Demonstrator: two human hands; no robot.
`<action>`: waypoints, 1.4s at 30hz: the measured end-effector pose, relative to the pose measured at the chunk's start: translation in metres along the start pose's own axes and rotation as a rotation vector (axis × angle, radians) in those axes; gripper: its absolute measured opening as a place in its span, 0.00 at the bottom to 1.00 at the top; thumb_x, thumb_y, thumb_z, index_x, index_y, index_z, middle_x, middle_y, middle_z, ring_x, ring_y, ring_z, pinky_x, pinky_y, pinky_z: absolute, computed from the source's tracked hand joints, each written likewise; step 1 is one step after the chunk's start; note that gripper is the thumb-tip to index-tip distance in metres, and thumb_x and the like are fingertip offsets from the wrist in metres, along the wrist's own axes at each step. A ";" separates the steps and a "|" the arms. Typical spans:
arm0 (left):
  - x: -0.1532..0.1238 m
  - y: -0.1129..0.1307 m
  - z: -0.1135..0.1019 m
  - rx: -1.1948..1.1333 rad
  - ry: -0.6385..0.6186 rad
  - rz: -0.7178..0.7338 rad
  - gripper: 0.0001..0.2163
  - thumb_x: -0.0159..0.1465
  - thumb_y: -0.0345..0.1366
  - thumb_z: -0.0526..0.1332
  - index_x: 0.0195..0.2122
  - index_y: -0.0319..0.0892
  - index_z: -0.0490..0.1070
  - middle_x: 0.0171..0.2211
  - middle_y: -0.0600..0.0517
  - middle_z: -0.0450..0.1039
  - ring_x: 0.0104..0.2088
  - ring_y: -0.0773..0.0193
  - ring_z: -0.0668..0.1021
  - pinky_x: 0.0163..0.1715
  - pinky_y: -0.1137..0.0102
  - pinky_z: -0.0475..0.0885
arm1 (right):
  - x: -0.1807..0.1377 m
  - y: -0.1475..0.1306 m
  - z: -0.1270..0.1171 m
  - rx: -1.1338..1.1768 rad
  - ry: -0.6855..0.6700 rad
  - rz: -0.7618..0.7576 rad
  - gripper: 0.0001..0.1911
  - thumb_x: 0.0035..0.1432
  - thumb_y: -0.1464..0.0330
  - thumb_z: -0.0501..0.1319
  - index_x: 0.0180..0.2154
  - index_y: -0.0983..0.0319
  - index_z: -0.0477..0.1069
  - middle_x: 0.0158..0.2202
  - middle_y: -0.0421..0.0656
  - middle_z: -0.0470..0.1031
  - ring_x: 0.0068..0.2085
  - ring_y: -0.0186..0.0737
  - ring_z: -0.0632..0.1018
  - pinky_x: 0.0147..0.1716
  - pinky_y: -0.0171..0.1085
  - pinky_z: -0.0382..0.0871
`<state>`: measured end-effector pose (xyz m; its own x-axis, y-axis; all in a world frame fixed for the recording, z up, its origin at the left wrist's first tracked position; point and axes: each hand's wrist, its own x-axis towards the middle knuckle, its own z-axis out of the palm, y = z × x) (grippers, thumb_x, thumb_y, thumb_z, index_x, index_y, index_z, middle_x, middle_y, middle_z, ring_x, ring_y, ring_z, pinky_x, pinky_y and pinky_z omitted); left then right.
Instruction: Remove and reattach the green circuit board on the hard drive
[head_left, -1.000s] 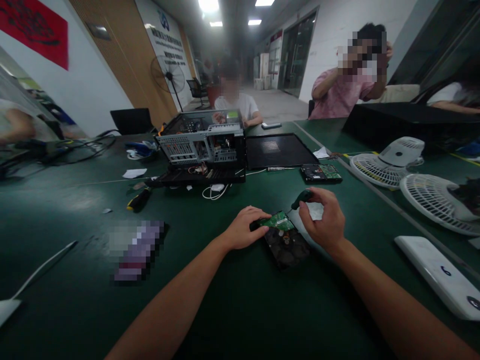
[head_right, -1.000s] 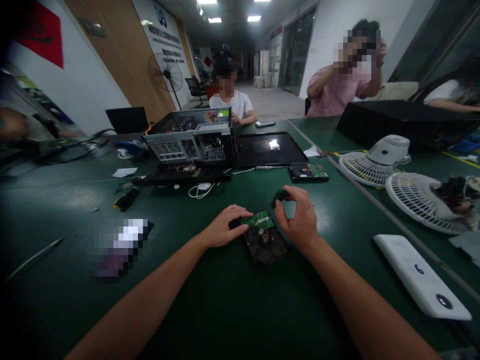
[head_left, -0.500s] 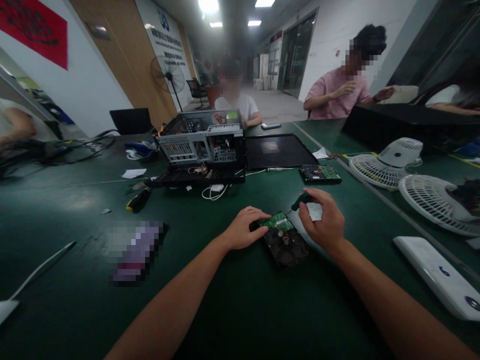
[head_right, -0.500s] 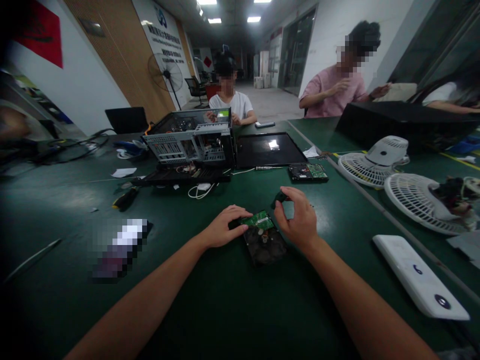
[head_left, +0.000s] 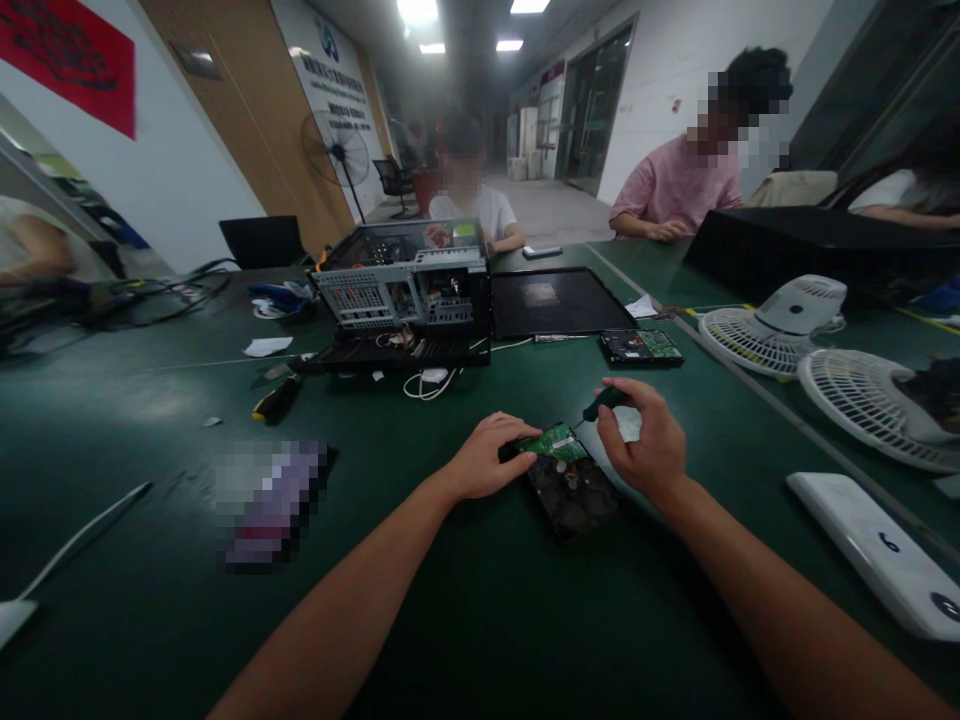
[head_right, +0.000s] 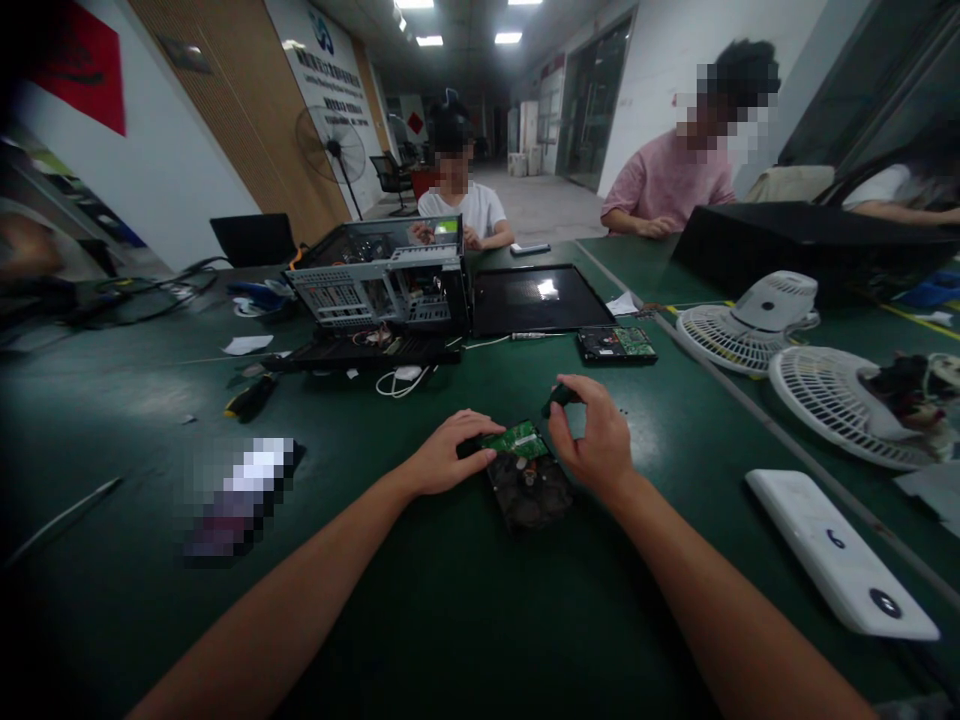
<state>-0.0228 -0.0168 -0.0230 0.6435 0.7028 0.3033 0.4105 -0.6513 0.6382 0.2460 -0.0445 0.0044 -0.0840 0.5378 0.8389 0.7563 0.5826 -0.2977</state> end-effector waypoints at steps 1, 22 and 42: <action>0.000 0.000 0.000 -0.001 0.002 -0.001 0.18 0.69 0.41 0.64 0.60 0.49 0.73 0.56 0.49 0.77 0.59 0.53 0.74 0.67 0.49 0.59 | 0.000 0.000 0.000 -0.015 0.009 0.004 0.25 0.63 0.69 0.65 0.60 0.57 0.63 0.50 0.48 0.78 0.46 0.47 0.81 0.47 0.51 0.79; 0.000 0.000 0.001 -0.003 -0.001 -0.010 0.18 0.69 0.41 0.64 0.60 0.50 0.73 0.57 0.49 0.77 0.59 0.53 0.74 0.68 0.48 0.58 | 0.001 0.000 0.000 -0.039 0.025 -0.031 0.26 0.64 0.68 0.65 0.62 0.57 0.65 0.55 0.51 0.76 0.47 0.47 0.81 0.47 0.50 0.80; 0.000 -0.001 0.002 -0.002 0.006 -0.008 0.18 0.69 0.42 0.64 0.59 0.50 0.74 0.57 0.49 0.77 0.59 0.52 0.74 0.66 0.49 0.60 | 0.004 -0.002 -0.001 -0.091 -0.001 -0.035 0.30 0.64 0.68 0.65 0.65 0.54 0.63 0.49 0.48 0.75 0.42 0.45 0.80 0.44 0.49 0.80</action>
<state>-0.0222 -0.0169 -0.0247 0.6364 0.7098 0.3020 0.4148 -0.6450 0.6418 0.2448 -0.0442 0.0085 -0.1123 0.5184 0.8477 0.8088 0.5433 -0.2251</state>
